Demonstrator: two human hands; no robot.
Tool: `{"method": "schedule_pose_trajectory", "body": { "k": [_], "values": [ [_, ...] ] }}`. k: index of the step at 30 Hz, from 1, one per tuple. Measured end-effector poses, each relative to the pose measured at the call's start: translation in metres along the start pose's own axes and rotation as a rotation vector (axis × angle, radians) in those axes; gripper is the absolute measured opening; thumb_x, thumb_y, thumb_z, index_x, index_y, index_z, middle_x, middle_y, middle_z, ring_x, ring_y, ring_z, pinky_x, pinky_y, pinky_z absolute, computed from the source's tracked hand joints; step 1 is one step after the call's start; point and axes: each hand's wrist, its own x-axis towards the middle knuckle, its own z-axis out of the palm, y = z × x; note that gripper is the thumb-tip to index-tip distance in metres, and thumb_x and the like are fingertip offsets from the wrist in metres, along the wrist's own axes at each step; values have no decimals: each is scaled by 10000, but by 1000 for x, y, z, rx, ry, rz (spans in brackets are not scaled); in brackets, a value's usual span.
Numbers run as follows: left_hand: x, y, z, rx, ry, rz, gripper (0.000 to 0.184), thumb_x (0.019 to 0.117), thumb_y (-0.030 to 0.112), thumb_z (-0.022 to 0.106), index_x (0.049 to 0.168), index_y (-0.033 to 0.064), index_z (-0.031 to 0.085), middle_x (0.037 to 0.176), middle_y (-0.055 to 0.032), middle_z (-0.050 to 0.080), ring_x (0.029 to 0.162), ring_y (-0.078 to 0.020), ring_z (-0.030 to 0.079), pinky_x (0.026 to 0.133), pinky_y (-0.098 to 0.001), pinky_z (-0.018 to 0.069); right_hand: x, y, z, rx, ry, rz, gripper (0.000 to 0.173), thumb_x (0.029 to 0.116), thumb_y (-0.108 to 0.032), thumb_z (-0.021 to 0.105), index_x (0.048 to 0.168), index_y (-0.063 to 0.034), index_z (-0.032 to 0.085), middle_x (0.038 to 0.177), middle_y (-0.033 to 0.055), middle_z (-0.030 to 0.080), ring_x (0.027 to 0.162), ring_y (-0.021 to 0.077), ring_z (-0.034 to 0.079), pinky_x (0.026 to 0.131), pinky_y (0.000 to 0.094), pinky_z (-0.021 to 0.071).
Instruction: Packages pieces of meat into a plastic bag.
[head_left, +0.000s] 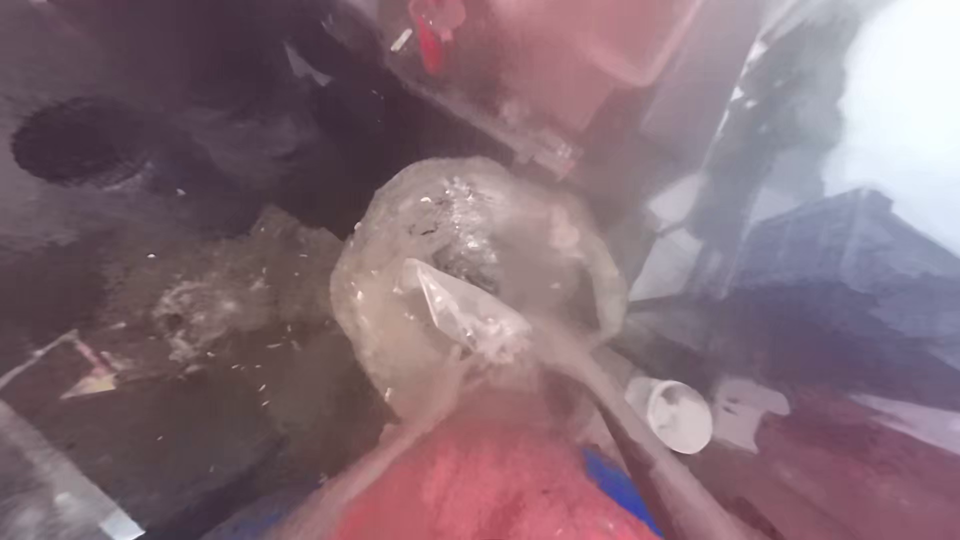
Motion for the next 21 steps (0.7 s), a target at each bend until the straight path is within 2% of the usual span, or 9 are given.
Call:
{"method": "schedule_pose_trajectory", "body": {
  "k": [2, 5, 7, 9, 11, 14, 16, 18, 21],
  "values": [
    [-1, 11, -1, -23, 1, 2, 427, 917, 503, 700, 1261, 248, 691, 1411, -142, 534, 1140, -241, 653, 914, -442, 590, -14, 8, 10, 68, -10, 8, 793, 901, -561, 684, 1559, -205, 419, 1532, 164, 461, 1312, 326, 558, 1059, 560, 490],
    [-6, 17, -3, 22, -25, 0, 416, 897, 491, 728, 1215, 224, 697, 1405, -144, 527, 1134, -246, 649, 908, -438, 590, -23, 19, 35, 154, 46, -48, 1046, 748, -573, 836, 1576, -142, 364, 1537, 199, 439, 1336, 329, 536, 1078, 526, 493],
    [-10, 14, -1, 87, -40, 3, 439, 889, 523, 727, 1223, 241, 691, 1400, -152, 532, 1146, -270, 644, 906, -467, 587, -28, 8, 44, 203, 90, 9, 1058, 713, -555, 870, 1565, -158, 385, 1529, 185, 451, 1332, 325, 539, 1069, 524, 501],
    [-13, 13, 4, 141, -23, 17, 432, 899, 527, 705, 1228, 247, 695, 1380, -169, 566, 1165, -309, 639, 925, -505, 571, -27, -3, 54, 265, 187, 31, 931, 753, -456, 844, 1535, -152, 440, 1463, 169, 528, 1293, 306, 566, 1060, 518, 503],
    [-12, 13, 11, 156, 40, 26, 404, 913, 512, 685, 1207, 235, 711, 1334, -182, 603, 1159, -334, 642, 931, -531, 559, -21, -12, 63, 313, 308, -5, 761, 815, -387, 788, 1462, -91, 519, 1374, 161, 611, 1250, 277, 606, 1060, 491, 509],
    [-4, 22, 14, 103, 77, -20, 379, 948, 460, 642, 1225, 209, 705, 1282, -162, 641, 1148, -324, 646, 937, -528, 554, -21, -33, 56, 427, 300, 12, 666, 918, -320, 709, 1475, -40, 475, 1384, 177, 596, 1264, 263, 596, 1085, 449, 494],
    [3, 32, 10, -8, 70, -59, 369, 960, 430, 641, 1218, 172, 704, 1203, -120, 682, 1127, -277, 654, 976, -505, 537, -17, -40, 53, 535, 295, -7, 578, 943, -300, 692, 1411, -23, 496, 1278, 172, 636, 1142, 236, 648, 991, 421, 550],
    [11, 38, 4, -136, 72, -32, 344, 971, 372, 650, 1181, 102, 694, 1099, -107, 714, 1047, -235, 688, 960, -470, 549, -12, -46, 50, 733, 259, -2, 593, 963, -258, 689, 1443, -8, 446, 1266, 197, 627, 1086, 241, 664, 933, 417, 575],
    [10, 50, -20, -360, 53, -19, 354, 999, 298, 653, 1232, 31, 649, 1165, -136, 684, 1086, -205, 665, 1000, -403, 529, -7, -65, 40, 1018, 203, 4, 576, 1014, -255, 623, 1486, -35, 377, 1275, 202, 592, 1037, 237, 654, 865, 409, 580]
  ]
}}
